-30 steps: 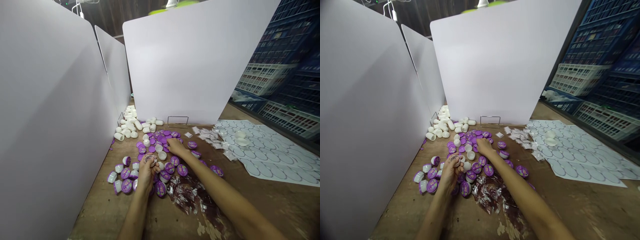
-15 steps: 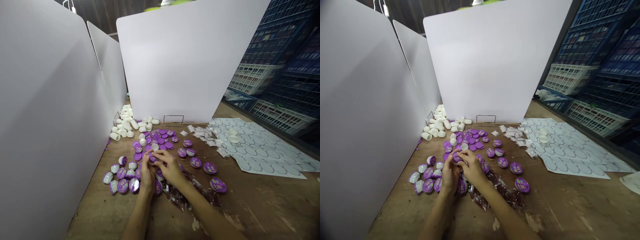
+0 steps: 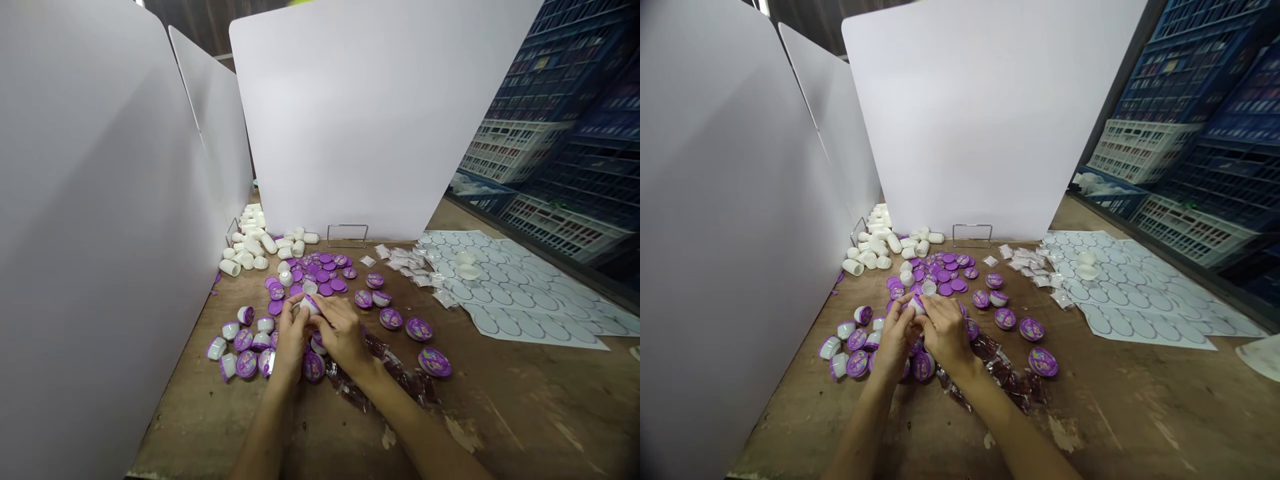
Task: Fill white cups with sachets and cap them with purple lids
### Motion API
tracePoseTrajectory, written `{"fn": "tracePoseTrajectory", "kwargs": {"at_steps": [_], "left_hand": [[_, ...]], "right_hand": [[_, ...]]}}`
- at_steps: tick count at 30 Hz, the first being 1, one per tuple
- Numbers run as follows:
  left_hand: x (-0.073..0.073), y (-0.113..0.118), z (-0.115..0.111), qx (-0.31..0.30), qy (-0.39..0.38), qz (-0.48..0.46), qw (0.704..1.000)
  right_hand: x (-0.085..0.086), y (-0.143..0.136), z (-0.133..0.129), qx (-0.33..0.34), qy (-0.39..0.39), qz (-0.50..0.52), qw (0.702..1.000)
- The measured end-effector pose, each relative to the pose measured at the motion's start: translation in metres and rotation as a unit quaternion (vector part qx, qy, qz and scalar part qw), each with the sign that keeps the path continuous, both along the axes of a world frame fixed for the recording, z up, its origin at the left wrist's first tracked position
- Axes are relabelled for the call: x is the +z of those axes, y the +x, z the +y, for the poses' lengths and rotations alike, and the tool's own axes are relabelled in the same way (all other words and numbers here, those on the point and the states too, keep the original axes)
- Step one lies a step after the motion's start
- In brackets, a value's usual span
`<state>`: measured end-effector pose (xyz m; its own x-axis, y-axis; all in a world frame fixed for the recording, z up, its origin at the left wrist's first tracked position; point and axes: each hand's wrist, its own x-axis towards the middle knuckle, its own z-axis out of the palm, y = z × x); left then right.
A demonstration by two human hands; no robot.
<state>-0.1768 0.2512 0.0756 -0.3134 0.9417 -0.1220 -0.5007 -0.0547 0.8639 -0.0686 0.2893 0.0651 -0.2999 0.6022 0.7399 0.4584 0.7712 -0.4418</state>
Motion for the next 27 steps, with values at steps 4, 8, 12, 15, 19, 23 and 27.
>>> {"fn": "tracePoseTrajectory", "kwargs": {"at_steps": [4,8,12,15,19,23,27], "left_hand": [[-0.003,-0.005,0.0,0.043,-0.015,0.075,0.996],[-0.006,-0.006,0.004,0.049,-0.003,0.065,0.997],[-0.002,-0.002,0.006,0.027,-0.001,0.068,0.997],[0.003,0.002,0.003,0.02,0.011,0.106,0.994],[0.001,0.007,-0.001,0.103,0.052,0.173,0.978],[0.0,0.007,0.001,0.128,0.071,0.179,0.973],[0.008,0.002,0.006,0.119,0.075,0.205,0.969]], "right_hand": [[-0.004,-0.002,-0.003,-0.001,-0.027,-0.003,1.0],[-0.014,-0.006,-0.004,0.021,-0.051,0.008,0.998],[-0.016,-0.006,0.002,-0.01,-0.008,0.009,1.0],[-0.013,-0.005,0.003,-0.03,0.02,0.015,0.999],[-0.01,-0.007,-0.002,-0.032,0.015,0.047,0.998],[-0.008,-0.01,-0.004,-0.005,-0.027,0.067,0.997],[-0.004,-0.011,-0.002,0.017,-0.051,0.091,0.994]]}}
